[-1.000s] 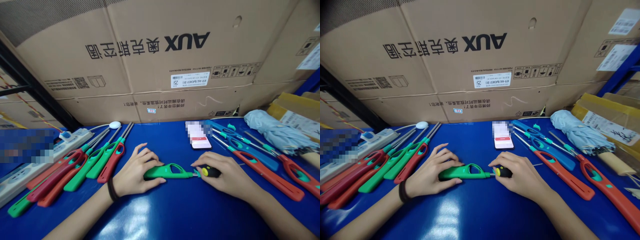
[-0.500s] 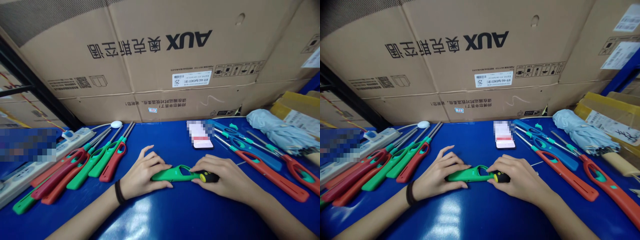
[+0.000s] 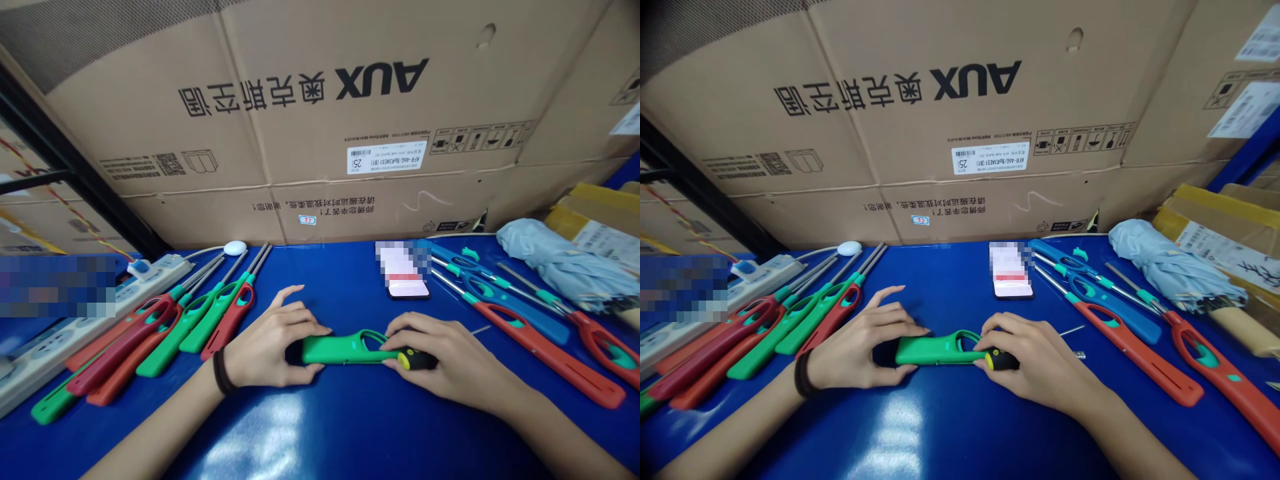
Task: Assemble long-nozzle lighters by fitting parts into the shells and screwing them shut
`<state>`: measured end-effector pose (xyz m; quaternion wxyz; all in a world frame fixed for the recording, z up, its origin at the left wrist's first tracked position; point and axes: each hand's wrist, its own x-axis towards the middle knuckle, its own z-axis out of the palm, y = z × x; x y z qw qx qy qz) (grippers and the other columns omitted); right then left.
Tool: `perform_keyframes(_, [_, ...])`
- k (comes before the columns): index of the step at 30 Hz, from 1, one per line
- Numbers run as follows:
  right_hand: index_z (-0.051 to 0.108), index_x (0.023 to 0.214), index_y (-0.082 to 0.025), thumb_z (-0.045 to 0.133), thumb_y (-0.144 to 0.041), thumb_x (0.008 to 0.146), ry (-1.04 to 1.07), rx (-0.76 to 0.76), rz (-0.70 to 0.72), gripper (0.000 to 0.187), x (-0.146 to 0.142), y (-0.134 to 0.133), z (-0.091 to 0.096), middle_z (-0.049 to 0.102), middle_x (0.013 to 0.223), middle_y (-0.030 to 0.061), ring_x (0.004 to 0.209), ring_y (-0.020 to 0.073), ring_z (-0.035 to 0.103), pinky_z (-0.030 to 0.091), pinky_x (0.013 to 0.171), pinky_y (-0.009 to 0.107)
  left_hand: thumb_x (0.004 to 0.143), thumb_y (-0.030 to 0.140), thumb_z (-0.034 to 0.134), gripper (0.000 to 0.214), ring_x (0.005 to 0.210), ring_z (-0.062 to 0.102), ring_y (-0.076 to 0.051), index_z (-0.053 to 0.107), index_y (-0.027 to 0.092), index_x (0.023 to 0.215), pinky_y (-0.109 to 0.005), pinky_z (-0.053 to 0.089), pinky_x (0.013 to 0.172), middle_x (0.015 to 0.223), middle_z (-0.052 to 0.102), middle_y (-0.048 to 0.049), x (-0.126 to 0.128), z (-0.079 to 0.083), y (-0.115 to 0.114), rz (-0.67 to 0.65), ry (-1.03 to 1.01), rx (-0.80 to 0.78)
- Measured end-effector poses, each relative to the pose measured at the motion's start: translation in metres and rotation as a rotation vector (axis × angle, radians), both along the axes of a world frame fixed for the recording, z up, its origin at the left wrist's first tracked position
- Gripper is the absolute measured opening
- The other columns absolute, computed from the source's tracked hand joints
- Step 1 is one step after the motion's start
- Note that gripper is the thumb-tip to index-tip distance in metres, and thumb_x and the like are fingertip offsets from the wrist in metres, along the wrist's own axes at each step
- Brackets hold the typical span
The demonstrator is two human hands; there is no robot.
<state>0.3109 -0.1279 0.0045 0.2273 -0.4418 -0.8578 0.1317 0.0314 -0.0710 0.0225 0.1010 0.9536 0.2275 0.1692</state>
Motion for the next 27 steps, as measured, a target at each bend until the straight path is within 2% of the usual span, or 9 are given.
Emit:
perform_keyframes(13, [0.065,0.092,-0.029,0.059,-0.027,0.086,-0.033,-0.062,-0.008,0.009,0.0009,-0.0016,0.0002,0.063,0.098,-0.0024,0.077,0.0122,0.063,0.045,0.064,0.023,0.074,0.035,0.07,0.04,0.085,0.063,-0.019,0.064,0.02,0.111,-0.051,0.014,0.113,0.091,0.069,-0.0029,0.0007,-0.0016,-0.0016,-0.003,-0.015,0.012])
perform_keyframes(19, [0.066,0.095,-0.029,0.058,-0.026,0.087,-0.03,-0.071,-0.004,0.011,-0.0005,-0.001,-0.0006,0.063,0.098,-0.0021,0.079,0.0123,0.063,0.046,0.066,0.023,0.075,0.028,0.068,0.029,0.081,0.064,-0.017,0.066,0.021,0.104,-0.051,0.015,0.112,0.091,0.07,-0.001,0.0007,0.001,-0.0022,-0.019,-0.031,0.025])
perform_keyframes(27, [0.067,0.098,-0.033,0.058,-0.024,0.087,-0.01,-0.041,0.007,0.017,-0.0016,-0.003,-0.0037,0.063,0.102,-0.0032,0.081,0.0111,0.064,0.045,0.066,0.023,0.078,0.026,0.069,0.031,0.081,0.064,-0.014,0.066,0.024,0.109,-0.042,0.027,0.106,0.087,0.067,0.0012,-0.0015,0.0012,0.0017,-0.042,-0.022,-0.06])
